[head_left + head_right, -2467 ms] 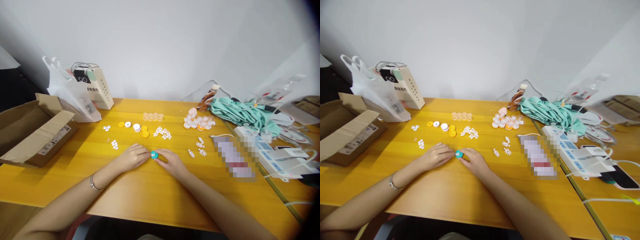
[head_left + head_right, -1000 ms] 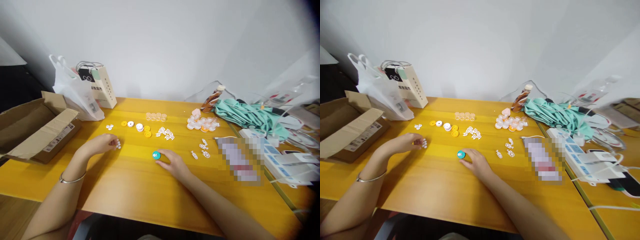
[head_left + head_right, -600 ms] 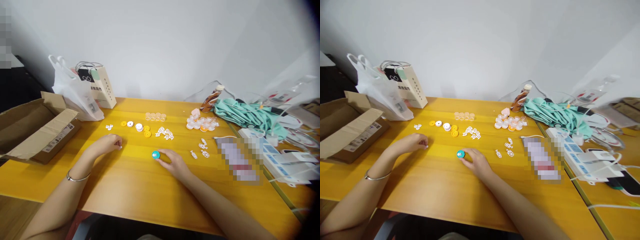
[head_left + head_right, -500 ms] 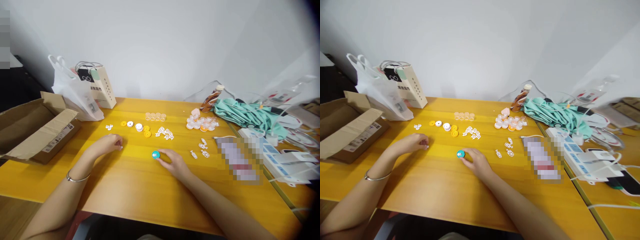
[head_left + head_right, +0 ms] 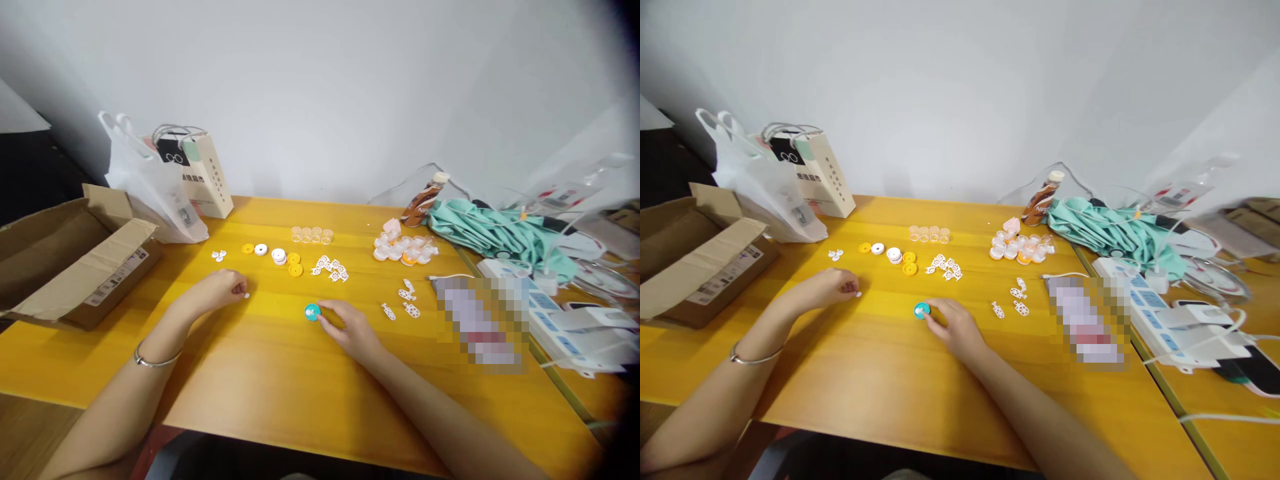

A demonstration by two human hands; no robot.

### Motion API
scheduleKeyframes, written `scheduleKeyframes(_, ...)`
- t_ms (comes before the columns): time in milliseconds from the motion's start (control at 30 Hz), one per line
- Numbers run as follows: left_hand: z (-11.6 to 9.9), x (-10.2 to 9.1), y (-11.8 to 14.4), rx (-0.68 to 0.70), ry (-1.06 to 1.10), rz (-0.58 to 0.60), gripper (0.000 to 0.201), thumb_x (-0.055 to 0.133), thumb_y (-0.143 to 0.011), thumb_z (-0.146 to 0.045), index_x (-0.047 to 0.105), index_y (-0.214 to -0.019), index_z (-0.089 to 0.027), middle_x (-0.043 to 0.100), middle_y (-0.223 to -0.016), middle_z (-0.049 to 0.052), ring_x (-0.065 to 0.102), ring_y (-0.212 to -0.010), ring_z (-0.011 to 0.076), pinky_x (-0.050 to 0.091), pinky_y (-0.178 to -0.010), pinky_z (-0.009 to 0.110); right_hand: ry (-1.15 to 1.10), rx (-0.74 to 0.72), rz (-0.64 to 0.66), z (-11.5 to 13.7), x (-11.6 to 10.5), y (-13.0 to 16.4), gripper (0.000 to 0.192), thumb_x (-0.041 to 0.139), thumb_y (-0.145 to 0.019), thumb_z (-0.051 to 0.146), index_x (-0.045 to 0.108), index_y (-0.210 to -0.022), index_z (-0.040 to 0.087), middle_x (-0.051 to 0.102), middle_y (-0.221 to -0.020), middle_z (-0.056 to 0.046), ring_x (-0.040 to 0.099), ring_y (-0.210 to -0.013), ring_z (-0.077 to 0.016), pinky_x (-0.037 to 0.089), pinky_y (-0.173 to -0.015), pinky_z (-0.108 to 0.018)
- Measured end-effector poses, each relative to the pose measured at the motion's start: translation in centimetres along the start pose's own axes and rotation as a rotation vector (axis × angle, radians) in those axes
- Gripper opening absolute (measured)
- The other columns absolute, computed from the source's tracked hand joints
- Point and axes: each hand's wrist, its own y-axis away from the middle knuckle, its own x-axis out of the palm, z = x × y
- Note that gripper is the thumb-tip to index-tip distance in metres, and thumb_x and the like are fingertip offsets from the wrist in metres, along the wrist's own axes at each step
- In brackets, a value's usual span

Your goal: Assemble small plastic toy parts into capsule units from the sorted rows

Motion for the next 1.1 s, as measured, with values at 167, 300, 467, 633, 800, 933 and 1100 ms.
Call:
scheduleKeyframes(167,-0.7,0.6,-0.1,-0.025,-0.154,-0.036,0.014,0.049,-0.074,-0.016,0.062,-0.076,-0.015,0.065,-0.076,0.007,0.058,-0.066,0.0165,0.037,-0.058,0.025,-0.013,-0.013,-0.008,0.0,0.0,0.0,0.021,0.053,-0.082,0.022,0.058,-0.102,0.021,0.068,-0.096,-0.006,0.065,-0.089,-0.0189,0.052,-0.082,-0.035)
scheduleKeyframes(300,-1.1,1.3,0.0,-0.074,-0.299,-0.081,0.014,0.046,-0.079,-0.018,0.059,-0.077,-0.014,0.063,-0.077,0.009,0.060,-0.067,0.0188,0.038,-0.055,0.026,-0.018,-0.003,-0.027,0.0,0.0,0.0,0.021,0.054,-0.081,0.022,0.059,-0.102,0.022,0.068,-0.096,-0.006,0.065,-0.089,-0.0192,0.053,-0.082,-0.035)
scheduleKeyframes(467,-1.5,1.3,0.1,-0.059,-0.401,-0.124,0.012,0.045,-0.081,-0.016,0.056,-0.081,-0.013,0.061,-0.080,0.010,0.062,-0.068,0.0217,0.041,-0.054,0.028,-0.040,0.017,-0.075,0.0,0.0,0.0,0.021,0.056,-0.081,0.023,0.059,-0.101,0.022,0.069,-0.096,-0.005,0.065,-0.089,-0.0188,0.053,-0.081,-0.034)
scheduleKeyframes(633,-3.2,1.2,0.3,0.016,-0.287,-0.237,0.015,0.042,-0.084,-0.014,0.056,-0.080,-0.013,0.060,-0.078,0.008,0.061,-0.066,0.0172,0.044,-0.058,0.026,-0.055,-0.007,-0.139,0.1,-0.2,0.0,0.017,0.056,-0.081,0.021,0.061,-0.097,0.023,0.070,-0.091,-0.004,0.066,-0.084,-0.0171,0.053,-0.078,-0.031)
scheduleKeyframes(800,-8.1,3.3,0.9,0.507,0.251,-0.513,0.011,0.045,-0.086,-0.017,0.056,-0.088,-0.016,0.062,-0.081,0.004,0.059,-0.076,0.0130,0.047,-0.070,0.025,-0.122,-0.124,-0.113,1.0,0.1,0.3,0.019,0.058,-0.080,0.018,0.061,-0.098,0.023,0.070,-0.087,-0.002,0.066,-0.080,-0.0147,0.054,-0.074,-0.028)
scheduleKeyframes(933,-10.9,5.6,1.1,0.617,0.485,-0.551,0.008,0.048,-0.085,-0.016,0.056,-0.087,-0.016,0.064,-0.080,0.005,0.059,-0.075,0.0127,0.048,-0.069,0.025,-0.202,-0.122,-0.084,1.4,0.6,0.7,0.020,0.058,-0.080,0.019,0.061,-0.099,0.024,0.070,-0.090,-0.003,0.067,-0.080,-0.0149,0.054,-0.074,-0.028)
scheduleKeyframes(1100,-10.8,6.9,0.6,0.581,0.565,-0.571,0.010,0.051,-0.085,-0.019,0.056,-0.094,-0.017,0.065,-0.085,0.005,0.061,-0.078,0.0124,0.050,-0.071,0.025,-0.243,-0.058,-0.075,1.4,0.4,0.7,0.015,0.054,-0.082,0.018,0.064,-0.091,0.025,0.071,-0.084,-0.002,0.067,-0.075,-0.0148,0.055,-0.071,-0.027)
